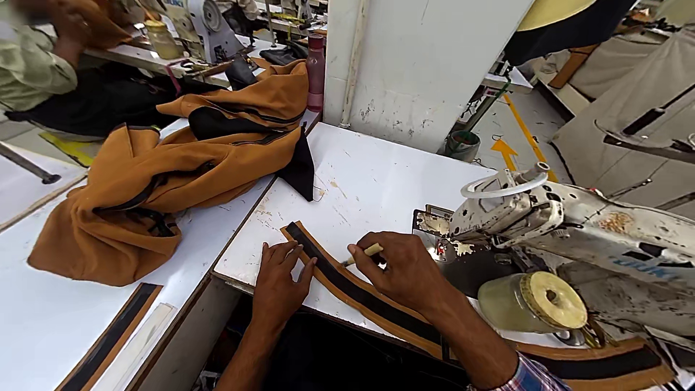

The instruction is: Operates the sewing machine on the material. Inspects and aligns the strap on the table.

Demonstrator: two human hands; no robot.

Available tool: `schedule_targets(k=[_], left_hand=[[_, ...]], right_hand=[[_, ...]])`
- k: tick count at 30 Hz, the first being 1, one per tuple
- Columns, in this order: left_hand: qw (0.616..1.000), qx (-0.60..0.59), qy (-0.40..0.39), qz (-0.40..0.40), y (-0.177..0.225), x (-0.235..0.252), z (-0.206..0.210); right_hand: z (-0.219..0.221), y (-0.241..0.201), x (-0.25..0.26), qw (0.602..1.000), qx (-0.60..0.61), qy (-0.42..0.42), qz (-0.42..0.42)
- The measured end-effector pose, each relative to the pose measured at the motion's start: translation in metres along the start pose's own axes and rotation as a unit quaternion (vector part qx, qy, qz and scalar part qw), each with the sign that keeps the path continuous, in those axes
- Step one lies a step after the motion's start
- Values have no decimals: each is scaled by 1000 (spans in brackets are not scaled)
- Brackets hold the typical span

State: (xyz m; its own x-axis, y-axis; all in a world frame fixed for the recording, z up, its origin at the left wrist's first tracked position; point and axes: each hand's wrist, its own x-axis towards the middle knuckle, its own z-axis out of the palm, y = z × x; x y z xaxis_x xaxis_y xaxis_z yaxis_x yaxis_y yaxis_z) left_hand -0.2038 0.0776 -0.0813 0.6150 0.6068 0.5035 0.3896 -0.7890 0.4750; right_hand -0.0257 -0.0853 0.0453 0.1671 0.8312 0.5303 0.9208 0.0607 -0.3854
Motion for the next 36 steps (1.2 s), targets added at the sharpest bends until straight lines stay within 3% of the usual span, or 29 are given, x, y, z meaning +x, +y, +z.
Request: schedule_targets(k=[13, 18, 23, 29, 33, 36], left_hand=[[1000, 7, -4, 15, 1, 2, -1], [1000, 10, -9, 18, -1, 4, -3], [1000, 14, -17, 21, -2, 6, -3], [999, 20, -30, 23, 0, 8, -8], [999, 23, -35, 28, -1, 9, -8], [998, 32, -34, 37, -2, 11, -9]], right_hand=[[-28, 8, -49, 998, -43, -37, 34], [-49, 8, -69, 999, -22, 1, 24], [-58, 15, -93, 997, -38, -44, 52], [-69, 13, -111, 999, -20, -21, 38], [-88, 13, -128, 994, -94, -25, 49], [-100, 12, -139, 996, -78, -9, 39]])
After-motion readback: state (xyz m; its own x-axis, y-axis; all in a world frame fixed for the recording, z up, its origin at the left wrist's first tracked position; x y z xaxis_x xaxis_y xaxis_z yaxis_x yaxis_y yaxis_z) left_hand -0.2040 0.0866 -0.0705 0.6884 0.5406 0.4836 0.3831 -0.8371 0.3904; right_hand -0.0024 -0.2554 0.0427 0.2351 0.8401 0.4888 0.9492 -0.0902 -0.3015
